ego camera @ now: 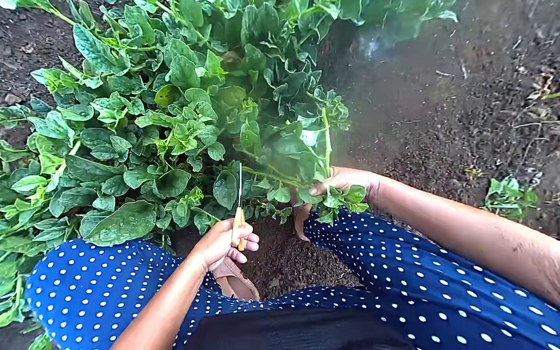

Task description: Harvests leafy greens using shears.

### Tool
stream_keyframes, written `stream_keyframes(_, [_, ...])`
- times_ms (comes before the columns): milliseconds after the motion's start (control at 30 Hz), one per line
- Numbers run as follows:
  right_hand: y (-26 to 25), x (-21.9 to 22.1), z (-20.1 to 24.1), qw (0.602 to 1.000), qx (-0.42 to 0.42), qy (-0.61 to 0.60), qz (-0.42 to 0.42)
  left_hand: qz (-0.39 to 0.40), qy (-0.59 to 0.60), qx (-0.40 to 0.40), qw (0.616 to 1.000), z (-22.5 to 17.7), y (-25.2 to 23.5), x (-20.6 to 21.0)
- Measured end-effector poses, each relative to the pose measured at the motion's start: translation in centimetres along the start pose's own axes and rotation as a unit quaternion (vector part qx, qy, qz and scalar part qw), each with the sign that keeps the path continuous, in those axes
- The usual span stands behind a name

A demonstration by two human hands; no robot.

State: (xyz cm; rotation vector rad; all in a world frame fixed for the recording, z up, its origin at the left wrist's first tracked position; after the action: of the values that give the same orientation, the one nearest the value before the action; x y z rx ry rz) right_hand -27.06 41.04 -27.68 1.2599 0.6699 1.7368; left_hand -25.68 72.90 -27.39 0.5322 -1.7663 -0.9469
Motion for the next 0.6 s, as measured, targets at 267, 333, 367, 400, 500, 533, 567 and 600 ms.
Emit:
stream_keyframes(267, [0.0, -0.2, -0.5, 1.0, -0.021, -0.011, 0.007, 0.066, 0.143, -0.031, 0.987, 0.8, -0.2, -0.5])
stream_keyframes(333, [-0.2, -0.5, -1.1, 0.999, -0.03, -0.01, 0.02, 0.055, 0.164, -0.031, 0.984, 0.7, -0.7, -0.6])
stream_keyframes(367, [-0.3, -0.5, -1.2, 0.999, -0.03, -0.008, 0.021, 0.049, 0.175, -0.028, 0.983, 0.5, -1.0, -0.6])
stream_keyframes(400, [-0.3, -0.4, -1.2, 0.999, -0.027, -0.005, 0.016, 0.045, 0.182, -0.023, 0.982, 0.4, -1.2, -0.6])
stream_keyframes(500, [0.0, 0.0, -0.8, 1.0, -0.024, -0.011, 0.009, 0.036, 0.199, -0.004, 0.979, -0.3, -1.5, -0.8])
stream_keyframes(533, [-0.1, 0.0, -0.8, 1.0, -0.024, -0.012, 0.015, 0.041, 0.199, -0.001, 0.979, -0.5, -1.7, -1.0])
stream_keyframes(567, [-0.1, 0.1, -0.6, 1.0, -0.021, -0.007, 0.02, 0.049, 0.195, 0.0, 0.98, -0.7, -2.0, -1.3])
stream_keyframes(600, [-0.1, 0.1, -0.4, 1.0, -0.016, -0.002, 0.02, 0.059, 0.189, 0.0, 0.98, -0.9, -2.4, -1.6])
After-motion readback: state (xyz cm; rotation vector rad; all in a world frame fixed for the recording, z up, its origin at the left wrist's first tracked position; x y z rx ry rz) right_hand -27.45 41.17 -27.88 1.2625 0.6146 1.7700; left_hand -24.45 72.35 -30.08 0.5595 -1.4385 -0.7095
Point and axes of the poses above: each hand's wrist, its own y-axis away from the middle knuckle, its own x-axis out of the palm, z = x × y, the point moved 1 cm from there along -y, towards the middle knuckle, and after that the axes turned 10 degrees about z, right-handed, at the moved point
